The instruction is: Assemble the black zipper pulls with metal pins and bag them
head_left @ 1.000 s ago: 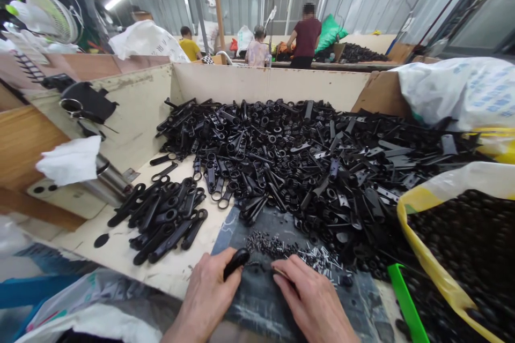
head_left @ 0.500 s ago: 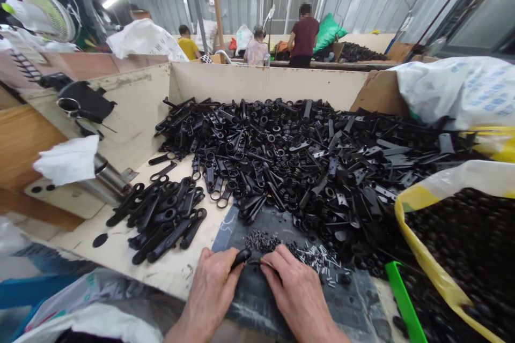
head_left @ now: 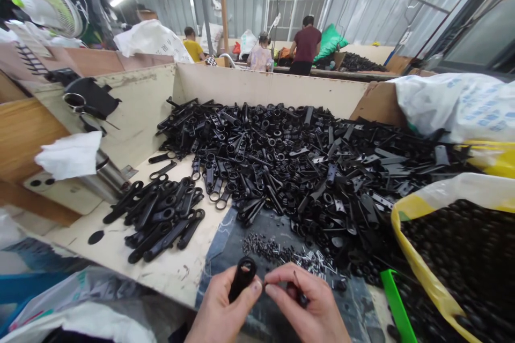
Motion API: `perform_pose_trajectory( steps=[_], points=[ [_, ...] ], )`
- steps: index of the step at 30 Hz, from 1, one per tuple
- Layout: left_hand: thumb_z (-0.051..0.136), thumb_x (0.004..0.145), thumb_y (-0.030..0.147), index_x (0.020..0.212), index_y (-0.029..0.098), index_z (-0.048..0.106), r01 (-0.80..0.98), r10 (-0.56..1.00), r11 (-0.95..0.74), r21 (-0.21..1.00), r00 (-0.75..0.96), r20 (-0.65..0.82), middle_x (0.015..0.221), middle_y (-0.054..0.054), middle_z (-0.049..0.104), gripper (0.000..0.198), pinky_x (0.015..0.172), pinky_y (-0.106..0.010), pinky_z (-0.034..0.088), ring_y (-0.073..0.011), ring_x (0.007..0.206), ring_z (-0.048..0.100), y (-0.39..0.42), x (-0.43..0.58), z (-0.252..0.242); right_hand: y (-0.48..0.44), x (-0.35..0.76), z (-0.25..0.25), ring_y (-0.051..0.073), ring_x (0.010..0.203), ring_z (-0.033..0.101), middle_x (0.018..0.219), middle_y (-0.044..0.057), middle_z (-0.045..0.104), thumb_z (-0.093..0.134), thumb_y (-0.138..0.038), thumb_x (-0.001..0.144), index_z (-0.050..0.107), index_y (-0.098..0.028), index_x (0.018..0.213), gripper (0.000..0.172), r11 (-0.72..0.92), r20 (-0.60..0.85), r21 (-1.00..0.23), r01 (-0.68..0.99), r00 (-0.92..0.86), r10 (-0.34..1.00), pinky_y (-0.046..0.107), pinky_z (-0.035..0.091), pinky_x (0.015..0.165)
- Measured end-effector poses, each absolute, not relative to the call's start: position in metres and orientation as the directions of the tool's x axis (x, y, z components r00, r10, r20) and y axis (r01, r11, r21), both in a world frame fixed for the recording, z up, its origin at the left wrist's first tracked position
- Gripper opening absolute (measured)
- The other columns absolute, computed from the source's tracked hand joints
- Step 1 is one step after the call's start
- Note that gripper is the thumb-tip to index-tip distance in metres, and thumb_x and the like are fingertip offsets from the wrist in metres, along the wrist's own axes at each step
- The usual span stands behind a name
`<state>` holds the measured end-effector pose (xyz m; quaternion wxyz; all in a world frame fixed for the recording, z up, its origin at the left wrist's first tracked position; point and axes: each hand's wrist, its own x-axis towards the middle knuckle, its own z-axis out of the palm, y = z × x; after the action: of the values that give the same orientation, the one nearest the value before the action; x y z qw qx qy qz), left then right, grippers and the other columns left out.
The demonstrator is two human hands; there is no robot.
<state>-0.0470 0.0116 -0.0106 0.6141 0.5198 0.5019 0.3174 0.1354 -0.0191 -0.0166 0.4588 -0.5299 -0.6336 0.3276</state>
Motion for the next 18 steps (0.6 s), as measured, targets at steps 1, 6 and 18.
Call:
perform_pose_trajectory(
  steps=[1,6,18],
  points=[
    [0.069,0.084,0.059,0.078,0.015,0.07,0.144,0.911,0.247,0.958,0.302,-0.28,0.072,0.001,0.06,0.044,0.069,-0.027,0.041,-0.0168,0.072,0.051,0.011,-0.048,-0.013,-0.02,0.135,-0.016,0.012,0.057,0.057,0.075,-0.003,0.073,0.071,-0.024,0.093,0.078,-0.026,0.088,0.008,0.228,0.237,-0.903,0.364,-0.022,0.971,0.019,0.043,0.054],
    [0.065,0.087,0.05,0.08,0.015,0.067,0.202,0.897,0.218,0.955,0.345,-0.277,0.074,0.001,0.056,0.035,0.07,-0.028,0.039,-0.0178,0.075,0.049,0.009,-0.052,-0.019,-0.023,0.135,-0.012,0.012,0.059,0.059,0.079,0.0,0.073,0.069,-0.02,0.094,0.078,-0.025,0.092,0.011,0.296,0.288,-0.906,0.303,-0.072,0.955,0.02,0.043,0.054],
    [0.065,0.082,0.049,0.073,0.018,0.055,0.21,0.862,0.252,0.945,0.395,-0.318,0.071,0.004,0.04,0.034,0.066,-0.028,0.032,-0.0159,0.072,0.035,0.005,-0.05,-0.015,-0.034,0.139,-0.025,0.015,0.068,0.059,0.084,0.003,0.069,0.07,-0.037,0.096,0.083,-0.028,0.096,0.015,0.089,0.084,-0.993,0.082,-0.057,0.995,0.024,0.045,0.062]
  ],
)
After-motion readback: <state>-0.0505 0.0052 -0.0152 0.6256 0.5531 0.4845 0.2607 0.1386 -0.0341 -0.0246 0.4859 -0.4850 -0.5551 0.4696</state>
